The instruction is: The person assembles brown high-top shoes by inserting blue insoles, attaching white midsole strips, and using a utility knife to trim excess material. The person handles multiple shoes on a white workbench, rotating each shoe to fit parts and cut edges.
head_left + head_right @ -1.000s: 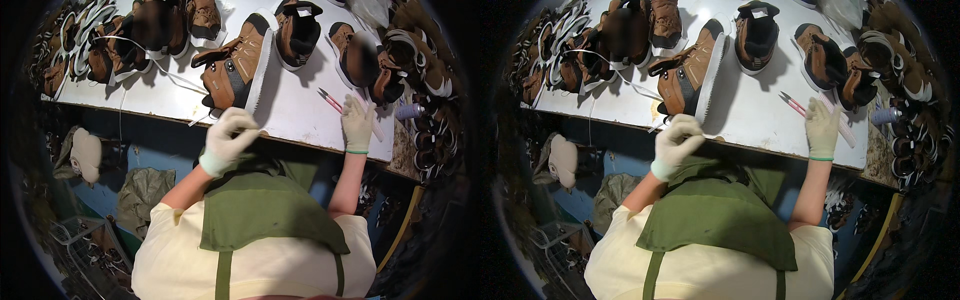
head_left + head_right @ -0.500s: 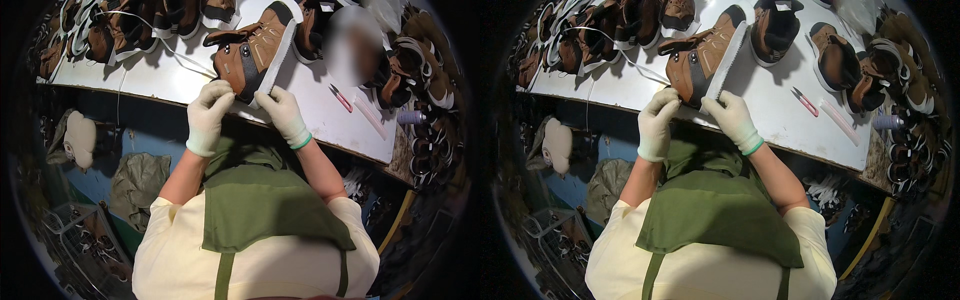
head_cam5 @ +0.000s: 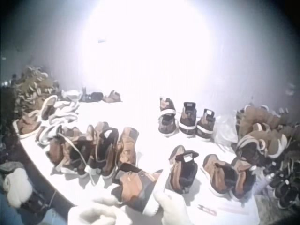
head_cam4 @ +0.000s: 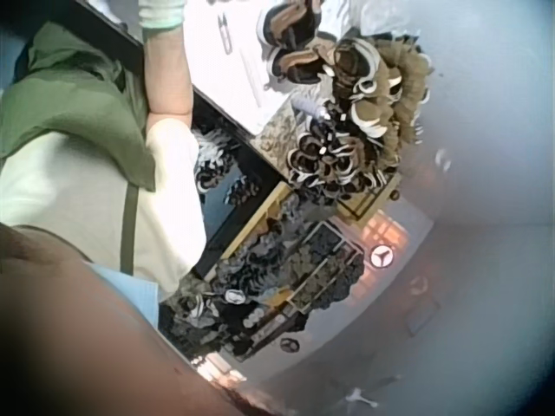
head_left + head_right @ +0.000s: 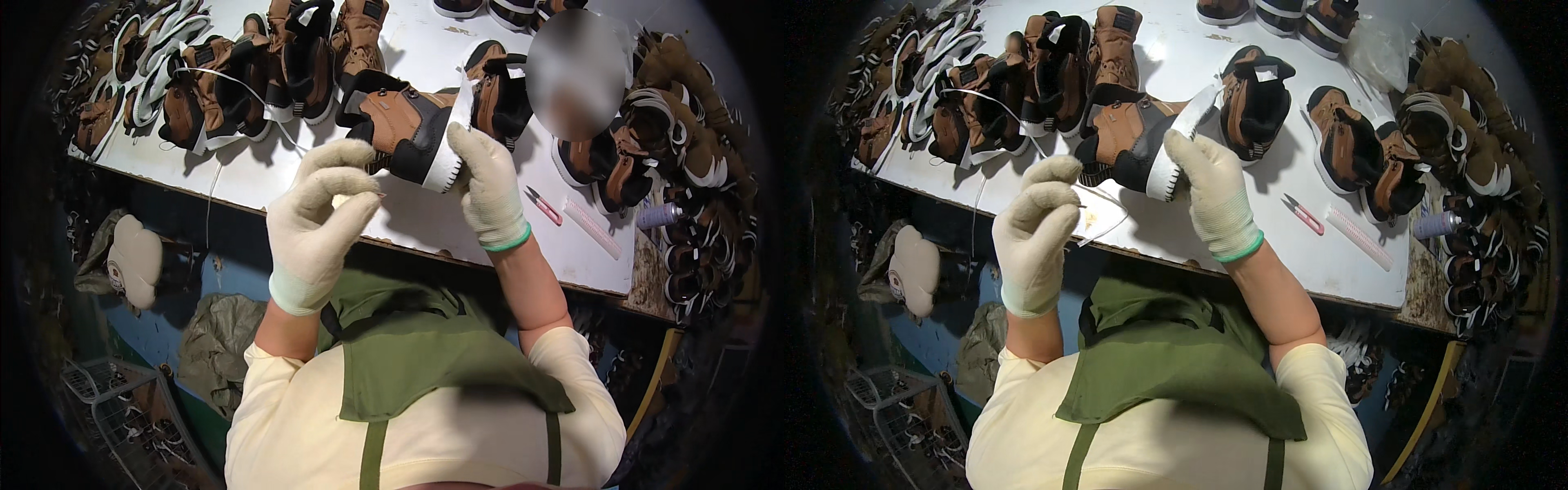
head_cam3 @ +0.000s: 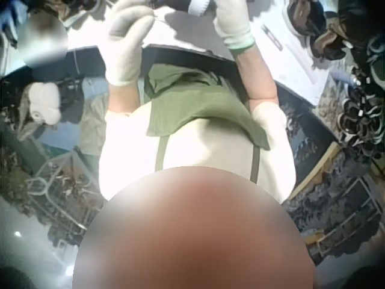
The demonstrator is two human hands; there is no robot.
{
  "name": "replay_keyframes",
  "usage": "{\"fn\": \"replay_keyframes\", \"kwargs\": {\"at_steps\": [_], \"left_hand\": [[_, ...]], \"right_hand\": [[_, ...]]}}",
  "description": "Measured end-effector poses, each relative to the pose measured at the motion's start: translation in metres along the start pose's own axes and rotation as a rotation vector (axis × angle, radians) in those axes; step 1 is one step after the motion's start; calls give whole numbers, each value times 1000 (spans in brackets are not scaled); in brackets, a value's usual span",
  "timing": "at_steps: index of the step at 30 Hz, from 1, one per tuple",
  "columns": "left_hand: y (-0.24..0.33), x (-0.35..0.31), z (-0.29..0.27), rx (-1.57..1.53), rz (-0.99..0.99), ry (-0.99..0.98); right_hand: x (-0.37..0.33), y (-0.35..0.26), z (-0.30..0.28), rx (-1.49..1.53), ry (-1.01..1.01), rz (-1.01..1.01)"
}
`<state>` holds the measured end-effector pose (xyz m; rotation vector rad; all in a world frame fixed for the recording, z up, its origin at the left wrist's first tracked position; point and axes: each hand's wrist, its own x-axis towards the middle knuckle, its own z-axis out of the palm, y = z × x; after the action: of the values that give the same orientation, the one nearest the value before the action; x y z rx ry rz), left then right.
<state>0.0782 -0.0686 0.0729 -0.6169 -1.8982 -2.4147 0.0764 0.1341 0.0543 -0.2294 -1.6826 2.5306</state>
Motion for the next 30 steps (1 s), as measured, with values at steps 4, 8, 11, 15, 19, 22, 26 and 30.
{"fn": "replay_keyframes", "kwargs": {"at_steps": [4, 8, 11, 15, 19, 22, 26, 30], "left_hand": [[1, 18, 4, 292, 176, -66], [-1, 32, 8, 411, 211, -161], [-4, 38, 10, 421, 183, -197], [-4, 44, 9, 477, 114, -226], [-10, 47, 7, 454, 65, -253], [-13, 48, 7, 437, 59, -259], [-10, 49, 10, 443, 41, -252], [-13, 46, 13, 459, 91, -213]], "right_hand": [[-1, -7, 5, 56, -23, -16], [-6, -17, 15, 93, -26, -3], [-8, -19, 15, 84, -48, -4], [-4, -14, 12, 72, -42, 6], [-3, -12, 9, -6, -9, 17], [0, -7, 6, -6, -14, -4], [-2, -9, 8, 7, 7, 1], [-2, -7, 6, 15, 5, 0]]}}
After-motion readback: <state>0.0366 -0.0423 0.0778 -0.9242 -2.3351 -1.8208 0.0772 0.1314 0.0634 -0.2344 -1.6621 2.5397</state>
